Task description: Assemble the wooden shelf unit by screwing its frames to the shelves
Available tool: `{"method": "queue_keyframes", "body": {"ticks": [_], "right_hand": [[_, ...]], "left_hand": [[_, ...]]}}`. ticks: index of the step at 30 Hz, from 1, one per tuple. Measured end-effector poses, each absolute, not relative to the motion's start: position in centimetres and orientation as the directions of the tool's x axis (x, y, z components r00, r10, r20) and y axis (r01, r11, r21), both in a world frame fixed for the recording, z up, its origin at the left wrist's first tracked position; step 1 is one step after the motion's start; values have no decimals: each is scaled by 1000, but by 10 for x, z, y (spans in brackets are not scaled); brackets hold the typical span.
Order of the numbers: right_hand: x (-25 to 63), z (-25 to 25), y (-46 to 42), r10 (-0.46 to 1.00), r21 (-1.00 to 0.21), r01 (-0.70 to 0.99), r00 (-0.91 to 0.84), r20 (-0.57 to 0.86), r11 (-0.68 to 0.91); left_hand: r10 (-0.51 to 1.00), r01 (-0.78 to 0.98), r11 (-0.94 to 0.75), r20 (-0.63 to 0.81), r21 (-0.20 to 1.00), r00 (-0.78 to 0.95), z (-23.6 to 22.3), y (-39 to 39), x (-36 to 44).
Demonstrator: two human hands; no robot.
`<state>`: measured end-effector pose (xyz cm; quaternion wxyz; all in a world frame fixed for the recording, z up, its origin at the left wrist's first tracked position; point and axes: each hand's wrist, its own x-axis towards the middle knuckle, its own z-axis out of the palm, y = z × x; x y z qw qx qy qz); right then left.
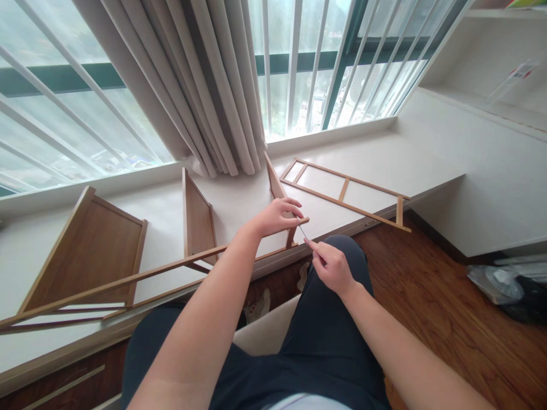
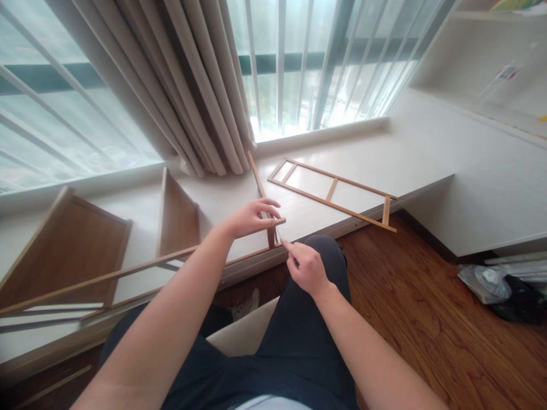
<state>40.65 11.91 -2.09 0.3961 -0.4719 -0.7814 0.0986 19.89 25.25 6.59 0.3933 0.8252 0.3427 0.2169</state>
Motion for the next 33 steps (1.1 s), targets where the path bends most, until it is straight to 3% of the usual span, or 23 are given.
{"method": "queue_keyframes", "body": {"ticks": [33], "right_hand": [[388,-14,118,782,-540,583,-318,536,607]], "left_hand": [[731,410,-472,87,780,677,66,252,197]]}}
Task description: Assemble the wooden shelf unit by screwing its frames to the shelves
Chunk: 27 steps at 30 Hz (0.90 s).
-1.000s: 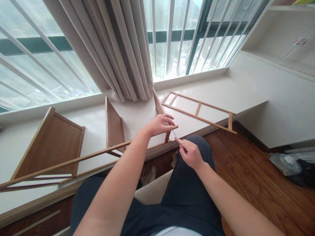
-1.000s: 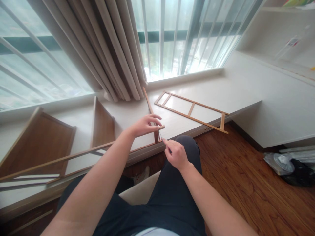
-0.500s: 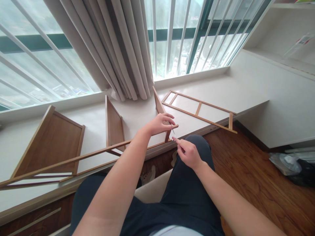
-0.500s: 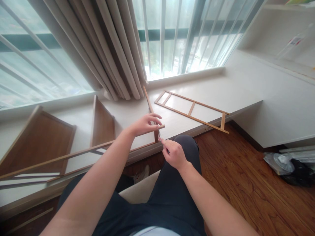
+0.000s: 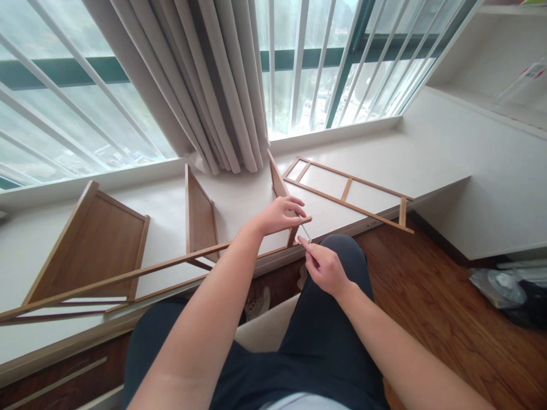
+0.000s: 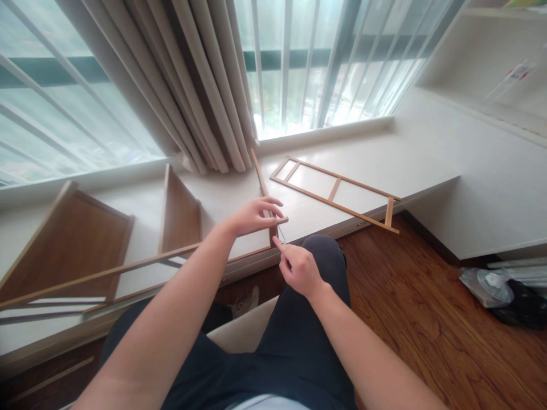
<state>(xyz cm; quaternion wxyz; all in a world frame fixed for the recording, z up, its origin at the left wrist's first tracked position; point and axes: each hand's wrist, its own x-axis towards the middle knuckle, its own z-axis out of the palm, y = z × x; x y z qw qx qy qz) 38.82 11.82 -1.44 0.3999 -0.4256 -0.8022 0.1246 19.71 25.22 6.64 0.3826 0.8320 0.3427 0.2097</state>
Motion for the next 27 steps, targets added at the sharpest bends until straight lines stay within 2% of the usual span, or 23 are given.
{"method": "queue_keyframes", "body": {"ticks": [17,27], "right_hand": [[389,-15,114,770,-526,591,-293,566,611],[390,-14,115,790,-570,563,-298,536,599]], "left_hand": [[730,413,-472,82,779,678,66,252,197],[728,409,-471,82,782,680,66,253,197]]}}
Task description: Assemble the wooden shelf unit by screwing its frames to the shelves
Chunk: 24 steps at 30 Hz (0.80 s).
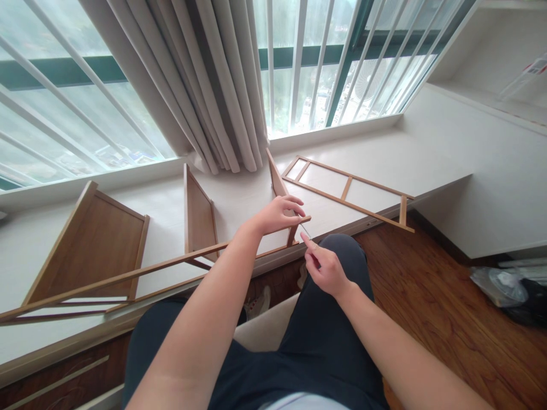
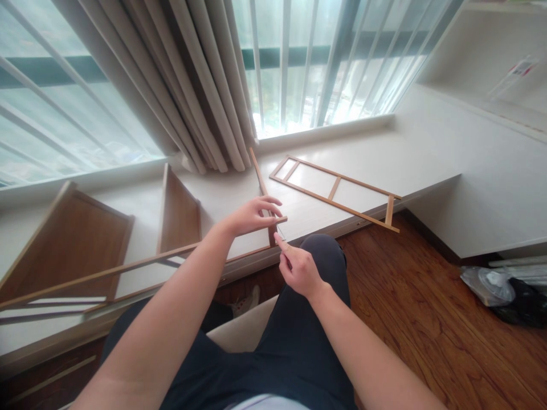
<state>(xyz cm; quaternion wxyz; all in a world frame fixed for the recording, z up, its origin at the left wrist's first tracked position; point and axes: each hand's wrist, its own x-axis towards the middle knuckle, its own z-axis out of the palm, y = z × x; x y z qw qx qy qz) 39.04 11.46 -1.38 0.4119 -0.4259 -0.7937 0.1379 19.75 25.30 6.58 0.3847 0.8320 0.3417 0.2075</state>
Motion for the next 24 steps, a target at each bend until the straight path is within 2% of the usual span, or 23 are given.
{"method": "queue_keyframes", "body": {"ticks": [8,17,24], "right_hand": [[390,-11,117,785,-610,505,-280,553,611],[391,-10,115,787,-540,631,-195,585,557],[391,-10,114,775,-510,646,-212,595,568]], "left_hand": [[734,412,-456,71,789,676,68,252,198],[737,414,-450,67,791,673,69,251,198],[734,411,-451,68,792,676,69,251,198]]}}
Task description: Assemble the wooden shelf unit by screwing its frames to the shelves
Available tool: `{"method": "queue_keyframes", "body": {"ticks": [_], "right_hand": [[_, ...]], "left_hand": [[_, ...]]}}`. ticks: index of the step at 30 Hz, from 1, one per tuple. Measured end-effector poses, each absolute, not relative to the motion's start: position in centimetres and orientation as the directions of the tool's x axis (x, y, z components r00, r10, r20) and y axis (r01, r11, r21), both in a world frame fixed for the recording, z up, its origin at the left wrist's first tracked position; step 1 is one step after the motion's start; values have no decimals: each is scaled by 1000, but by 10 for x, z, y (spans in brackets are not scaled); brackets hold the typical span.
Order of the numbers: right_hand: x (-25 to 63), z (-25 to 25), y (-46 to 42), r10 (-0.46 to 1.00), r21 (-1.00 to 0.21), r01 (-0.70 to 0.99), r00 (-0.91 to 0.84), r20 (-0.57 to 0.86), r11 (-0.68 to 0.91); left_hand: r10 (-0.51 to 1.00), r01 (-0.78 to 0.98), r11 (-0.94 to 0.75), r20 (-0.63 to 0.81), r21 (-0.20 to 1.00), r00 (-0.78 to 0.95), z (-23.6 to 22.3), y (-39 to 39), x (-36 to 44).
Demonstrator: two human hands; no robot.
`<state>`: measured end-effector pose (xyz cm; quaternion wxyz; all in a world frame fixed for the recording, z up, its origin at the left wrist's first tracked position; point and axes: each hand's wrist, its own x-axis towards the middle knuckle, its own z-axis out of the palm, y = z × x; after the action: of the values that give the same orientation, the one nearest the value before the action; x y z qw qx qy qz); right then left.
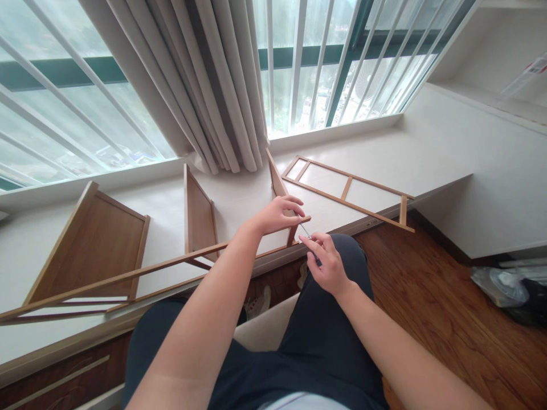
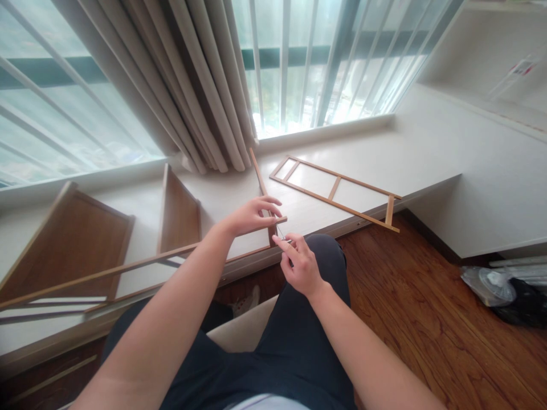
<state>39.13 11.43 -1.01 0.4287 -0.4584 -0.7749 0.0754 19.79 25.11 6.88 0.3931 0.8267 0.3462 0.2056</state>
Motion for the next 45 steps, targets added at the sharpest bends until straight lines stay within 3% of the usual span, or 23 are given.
{"method": "queue_keyframes", "body": {"ticks": [45], "right_hand": [[391,-11,119,848,-656,565,-166,503,500]], "left_hand": [[737,405,-443,68,800,672,70,251,199]]}}
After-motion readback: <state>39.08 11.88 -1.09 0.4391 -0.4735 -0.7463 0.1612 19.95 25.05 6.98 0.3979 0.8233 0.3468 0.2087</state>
